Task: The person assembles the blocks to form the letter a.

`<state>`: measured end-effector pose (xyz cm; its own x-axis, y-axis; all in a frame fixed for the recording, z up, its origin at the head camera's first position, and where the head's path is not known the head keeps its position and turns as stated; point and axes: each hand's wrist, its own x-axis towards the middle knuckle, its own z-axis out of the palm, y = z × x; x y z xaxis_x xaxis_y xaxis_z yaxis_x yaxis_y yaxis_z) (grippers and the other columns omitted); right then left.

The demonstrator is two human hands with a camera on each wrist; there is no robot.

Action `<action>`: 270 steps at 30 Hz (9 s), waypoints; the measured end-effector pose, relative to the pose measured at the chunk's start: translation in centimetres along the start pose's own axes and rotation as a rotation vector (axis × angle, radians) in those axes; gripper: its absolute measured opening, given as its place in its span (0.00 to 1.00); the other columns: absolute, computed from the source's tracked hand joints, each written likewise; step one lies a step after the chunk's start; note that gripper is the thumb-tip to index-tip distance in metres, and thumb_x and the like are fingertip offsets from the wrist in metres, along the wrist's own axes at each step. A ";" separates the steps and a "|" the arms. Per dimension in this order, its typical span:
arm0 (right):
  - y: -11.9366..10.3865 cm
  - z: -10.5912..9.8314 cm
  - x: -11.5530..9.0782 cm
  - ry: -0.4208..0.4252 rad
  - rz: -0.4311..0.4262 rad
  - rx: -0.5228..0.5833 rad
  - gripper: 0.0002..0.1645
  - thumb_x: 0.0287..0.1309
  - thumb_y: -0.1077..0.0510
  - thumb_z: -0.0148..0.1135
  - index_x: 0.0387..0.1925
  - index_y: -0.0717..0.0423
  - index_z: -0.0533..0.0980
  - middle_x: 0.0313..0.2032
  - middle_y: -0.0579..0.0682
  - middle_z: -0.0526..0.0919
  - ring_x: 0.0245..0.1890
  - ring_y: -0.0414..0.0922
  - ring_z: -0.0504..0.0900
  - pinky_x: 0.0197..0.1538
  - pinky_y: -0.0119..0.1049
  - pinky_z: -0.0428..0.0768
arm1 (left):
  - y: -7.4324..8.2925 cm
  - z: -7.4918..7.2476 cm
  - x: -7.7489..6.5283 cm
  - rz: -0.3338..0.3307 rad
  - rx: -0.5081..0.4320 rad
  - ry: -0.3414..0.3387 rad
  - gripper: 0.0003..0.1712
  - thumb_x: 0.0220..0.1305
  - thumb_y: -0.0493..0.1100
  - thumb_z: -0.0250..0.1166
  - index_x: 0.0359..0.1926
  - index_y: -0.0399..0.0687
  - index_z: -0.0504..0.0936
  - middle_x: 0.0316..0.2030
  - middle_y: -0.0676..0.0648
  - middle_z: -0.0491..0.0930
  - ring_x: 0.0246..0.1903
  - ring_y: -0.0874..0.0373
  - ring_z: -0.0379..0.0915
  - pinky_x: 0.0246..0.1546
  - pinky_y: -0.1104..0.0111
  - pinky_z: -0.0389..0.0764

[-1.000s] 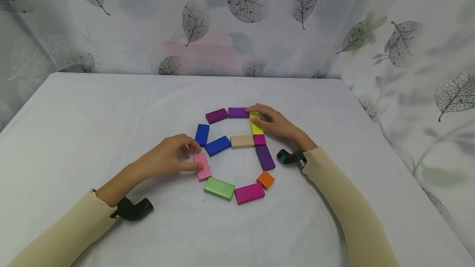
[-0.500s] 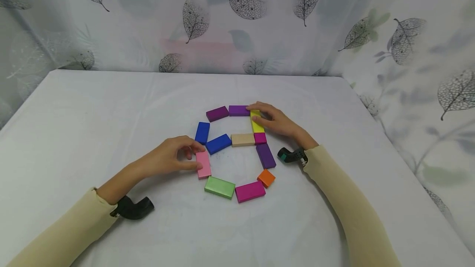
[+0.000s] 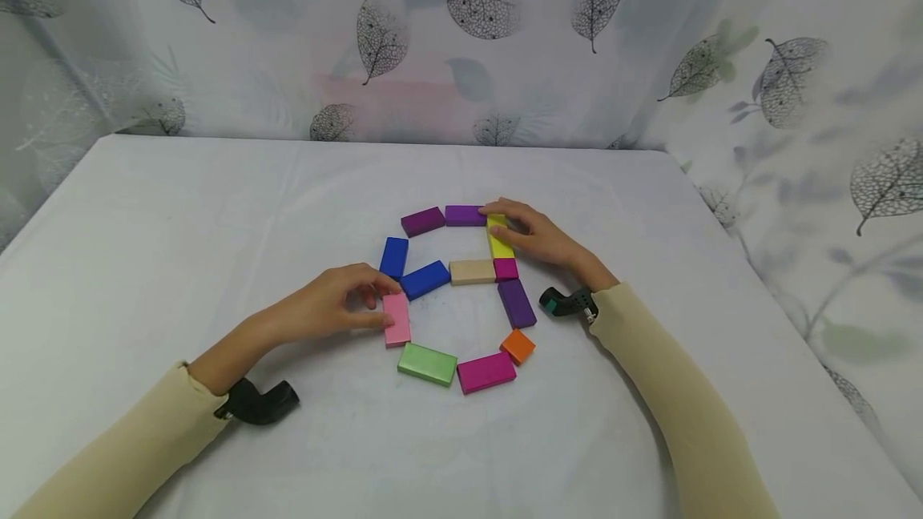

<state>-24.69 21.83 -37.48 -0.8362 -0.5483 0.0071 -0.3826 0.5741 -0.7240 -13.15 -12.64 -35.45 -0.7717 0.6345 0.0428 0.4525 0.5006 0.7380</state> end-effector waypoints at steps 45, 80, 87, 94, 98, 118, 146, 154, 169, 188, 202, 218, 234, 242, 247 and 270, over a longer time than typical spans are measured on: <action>0.9 0.0 0.0 0.003 -0.029 -0.015 0.26 0.70 0.53 0.55 0.67 0.49 0.69 0.71 0.52 0.63 0.76 0.50 0.46 0.73 0.55 0.46 | -3.8 -2.5 3.8 0.021 -0.008 0.027 0.34 0.56 0.42 0.73 0.63 0.41 0.73 0.62 0.40 0.72 0.65 0.44 0.60 0.66 0.44 0.56; 0.5 0.1 -0.1 -0.006 -0.018 -0.013 0.26 0.70 0.52 0.54 0.67 0.48 0.69 0.72 0.52 0.62 0.76 0.50 0.46 0.73 0.54 0.48 | -2.7 -1.3 2.0 0.031 -0.009 0.234 0.36 0.49 0.40 0.77 0.61 0.46 0.76 0.59 0.44 0.74 0.56 0.49 0.73 0.46 0.57 0.77; 0.7 0.1 0.0 0.004 -0.016 0.002 0.26 0.70 0.51 0.54 0.67 0.48 0.69 0.71 0.52 0.62 0.76 0.50 0.46 0.73 0.56 0.45 | -2.3 -1.0 1.6 0.055 -0.027 0.257 0.36 0.49 0.40 0.78 0.61 0.46 0.76 0.58 0.45 0.74 0.56 0.49 0.73 0.46 0.56 0.78; 0.9 0.1 -0.2 -0.007 -0.016 0.007 0.26 0.70 0.52 0.54 0.67 0.48 0.69 0.72 0.52 0.62 0.76 0.50 0.46 0.73 0.54 0.47 | -1.9 -0.5 1.7 0.067 -0.047 0.278 0.36 0.48 0.39 0.78 0.60 0.45 0.76 0.58 0.44 0.74 0.56 0.49 0.73 0.46 0.56 0.78; 0.8 0.1 -0.2 0.000 -0.013 0.003 0.26 0.70 0.51 0.54 0.67 0.48 0.69 0.72 0.52 0.62 0.76 0.50 0.46 0.73 0.54 0.48 | -1.2 -0.2 1.8 0.088 -0.054 0.284 0.36 0.47 0.39 0.78 0.60 0.45 0.77 0.58 0.45 0.74 0.56 0.49 0.74 0.45 0.55 0.79; 0.6 -0.1 -0.1 -0.005 -0.006 -0.012 0.26 0.70 0.51 0.54 0.68 0.48 0.68 0.72 0.51 0.61 0.76 0.50 0.46 0.73 0.56 0.45 | 2.4 2.2 2.0 0.209 -0.057 0.240 0.35 0.49 0.42 0.78 0.59 0.46 0.77 0.56 0.46 0.75 0.54 0.53 0.74 0.42 0.60 0.80; 0.4 -0.1 -0.2 -0.002 0.007 -0.019 0.27 0.70 0.51 0.54 0.68 0.46 0.68 0.72 0.50 0.61 0.76 0.49 0.45 0.73 0.57 0.45 | 5.4 4.9 2.0 0.196 -0.081 0.039 0.34 0.51 0.47 0.76 0.61 0.53 0.76 0.60 0.51 0.73 0.61 0.56 0.66 0.48 0.60 0.79; 0.4 -0.2 -0.1 -0.003 -0.003 -0.017 0.26 0.70 0.51 0.54 0.68 0.47 0.69 0.72 0.51 0.62 0.76 0.49 0.45 0.73 0.57 0.44 | 7.0 6.1 2.1 0.197 -0.133 -0.089 0.33 0.54 0.48 0.75 0.62 0.56 0.75 0.61 0.53 0.71 0.64 0.57 0.63 0.57 0.60 0.76; 0.6 -0.2 -0.1 0.004 -0.031 -0.015 0.26 0.70 0.53 0.54 0.67 0.49 0.69 0.71 0.51 0.63 0.76 0.49 0.46 0.73 0.55 0.45 | 7.5 6.9 2.1 0.178 0.050 -0.193 0.33 0.56 0.54 0.73 0.62 0.57 0.75 0.59 0.55 0.71 0.60 0.61 0.65 0.61 0.63 0.70; 0.5 -0.3 -0.2 -0.001 -0.058 0.004 0.25 0.70 0.54 0.54 0.67 0.51 0.69 0.70 0.51 0.65 0.76 0.50 0.47 0.74 0.54 0.46 | 7.2 6.7 3.3 0.307 0.160 -0.285 0.29 0.62 0.42 0.61 0.65 0.62 0.73 0.66 0.54 0.67 0.68 0.57 0.56 0.64 0.52 0.62; 0.4 -0.2 -0.2 -0.007 -0.039 0.006 0.26 0.70 0.53 0.54 0.67 0.49 0.69 0.70 0.51 0.65 0.76 0.49 0.47 0.74 0.54 0.45 | 7.3 6.8 3.9 0.266 0.138 -0.298 0.20 0.66 0.47 0.64 0.59 0.58 0.77 0.59 0.54 0.73 0.65 0.57 0.60 0.65 0.53 0.62; 0.7 -0.3 -0.1 -0.003 -0.030 0.006 0.26 0.70 0.51 0.54 0.67 0.48 0.69 0.70 0.49 0.64 0.76 0.48 0.46 0.74 0.54 0.45 | 7.9 7.0 4.6 0.287 0.129 -0.320 0.20 0.64 0.52 0.66 0.56 0.55 0.78 0.57 0.56 0.76 0.64 0.60 0.62 0.64 0.56 0.61; -2.4 -0.7 -1.1 -0.011 -0.029 0.022 0.26 0.71 0.60 0.52 0.67 0.62 0.67 0.70 0.61 0.63 0.75 0.58 0.45 0.73 0.58 0.43 | 9.7 7.8 5.8 0.399 0.113 -0.316 0.22 0.63 0.50 0.67 0.57 0.54 0.77 0.56 0.56 0.76 0.65 0.61 0.61 0.63 0.62 0.61; -3.7 -0.9 -1.7 -0.013 -0.051 0.022 0.25 0.70 0.61 0.52 0.66 0.64 0.67 0.69 0.62 0.63 0.75 0.60 0.46 0.73 0.59 0.43 | 10.8 8.7 6.8 0.394 0.138 -0.317 0.22 0.63 0.50 0.67 0.57 0.54 0.77 0.54 0.56 0.77 0.64 0.60 0.61 0.62 0.62 0.61; -3.8 -0.9 -1.7 -0.013 -0.041 0.018 0.26 0.71 0.60 0.52 0.66 0.63 0.67 0.70 0.62 0.63 0.75 0.60 0.45 0.73 0.59 0.43 | 11.0 9.5 7.3 0.375 0.185 -0.308 0.22 0.63 0.51 0.67 0.57 0.55 0.77 0.55 0.56 0.77 0.64 0.61 0.61 0.59 0.63 0.61; -3.6 -0.9 -1.7 -0.019 -0.040 0.011 0.26 0.71 0.59 0.52 0.67 0.63 0.67 0.70 0.62 0.62 0.75 0.58 0.46 0.73 0.57 0.43 | 10.9 11.0 8.0 0.342 0.415 -0.232 0.18 0.63 0.52 0.67 0.53 0.56 0.79 0.50 0.56 0.78 0.64 0.57 0.59 0.55 0.60 0.61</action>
<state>-22.28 21.23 -34.23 -0.8129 -0.5819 0.0236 -0.4110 0.5445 -0.7311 -9.49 4.32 -34.46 -0.4543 0.8895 0.0491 0.8317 0.4038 0.3810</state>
